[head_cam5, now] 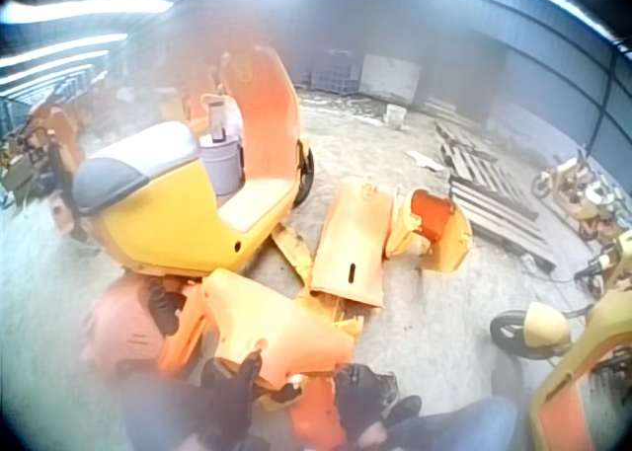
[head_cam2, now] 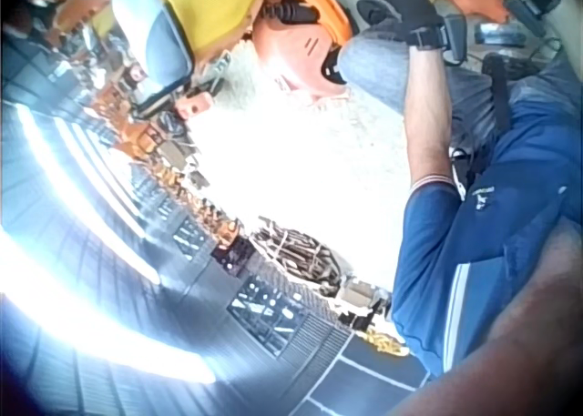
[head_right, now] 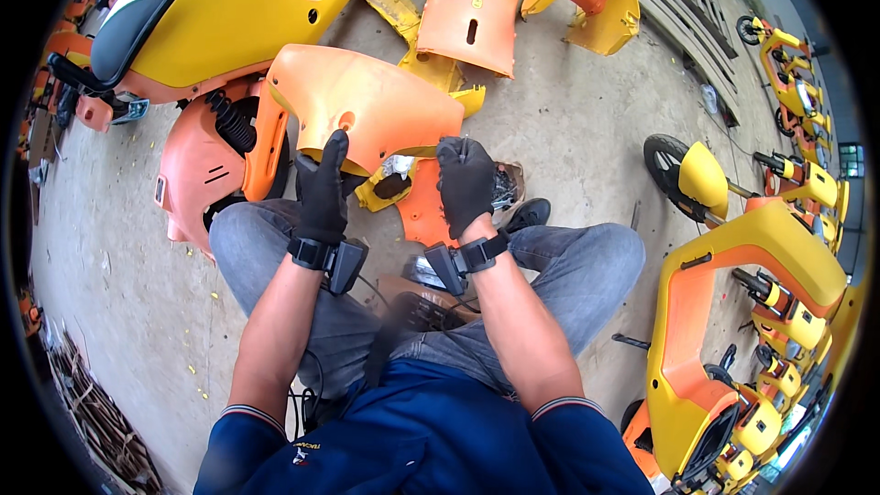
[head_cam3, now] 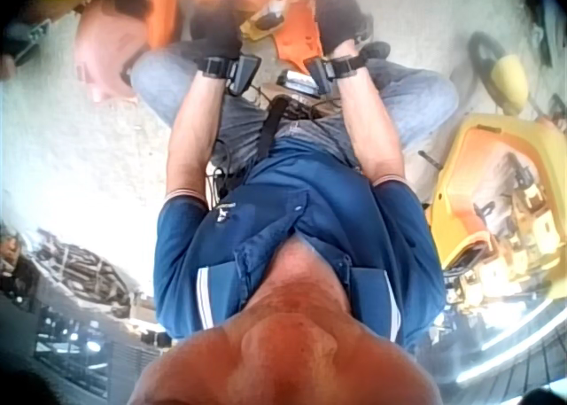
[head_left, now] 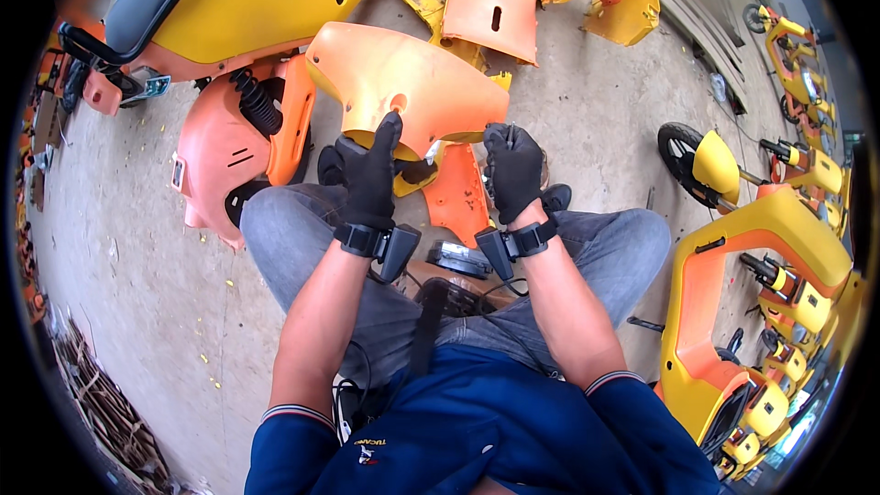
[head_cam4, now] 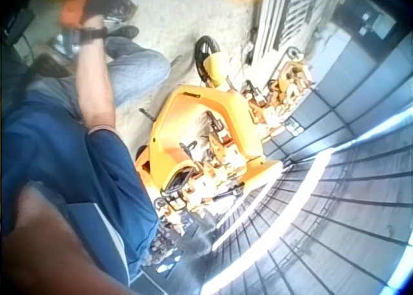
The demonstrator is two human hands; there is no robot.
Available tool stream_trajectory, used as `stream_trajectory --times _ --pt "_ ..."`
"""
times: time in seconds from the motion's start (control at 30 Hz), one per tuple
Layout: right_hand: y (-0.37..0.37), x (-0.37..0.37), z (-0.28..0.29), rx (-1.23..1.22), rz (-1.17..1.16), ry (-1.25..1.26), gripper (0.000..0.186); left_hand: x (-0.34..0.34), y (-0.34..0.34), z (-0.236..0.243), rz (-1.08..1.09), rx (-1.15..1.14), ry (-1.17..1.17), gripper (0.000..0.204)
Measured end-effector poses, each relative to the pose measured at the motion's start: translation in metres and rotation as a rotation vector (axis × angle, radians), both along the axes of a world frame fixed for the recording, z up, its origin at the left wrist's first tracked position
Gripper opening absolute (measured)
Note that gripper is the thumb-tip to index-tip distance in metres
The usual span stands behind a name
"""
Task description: The person sits on the floor and uses a screwdriver to remove screws from an orange scooter body panel. They then peel off a white sticker from the panel and place it on the floor.
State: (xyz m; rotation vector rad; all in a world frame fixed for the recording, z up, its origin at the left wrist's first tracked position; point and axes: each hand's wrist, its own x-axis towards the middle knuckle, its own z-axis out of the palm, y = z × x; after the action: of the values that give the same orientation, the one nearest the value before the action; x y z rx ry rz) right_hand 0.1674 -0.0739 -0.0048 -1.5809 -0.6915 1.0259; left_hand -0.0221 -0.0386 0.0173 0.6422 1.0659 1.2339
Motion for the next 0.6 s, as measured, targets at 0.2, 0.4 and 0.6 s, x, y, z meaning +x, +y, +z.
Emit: stream_trajectory --times 0.2,0.4,0.6 --pt "0.002 -0.007 0.005 -0.001 -0.102 0.274 0.012 0.001 -0.005 0.011 -0.036 -0.014 -0.051 0.049" --pt "0.001 -0.004 -0.002 -0.008 -0.121 0.379 0.011 0.004 -0.006 0.011 -0.034 0.002 -0.031 0.05" --pt "0.001 0.0 -0.009 -0.04 -0.099 0.509 0.01 0.003 -0.006 0.015 -0.081 0.033 -0.077 0.055"
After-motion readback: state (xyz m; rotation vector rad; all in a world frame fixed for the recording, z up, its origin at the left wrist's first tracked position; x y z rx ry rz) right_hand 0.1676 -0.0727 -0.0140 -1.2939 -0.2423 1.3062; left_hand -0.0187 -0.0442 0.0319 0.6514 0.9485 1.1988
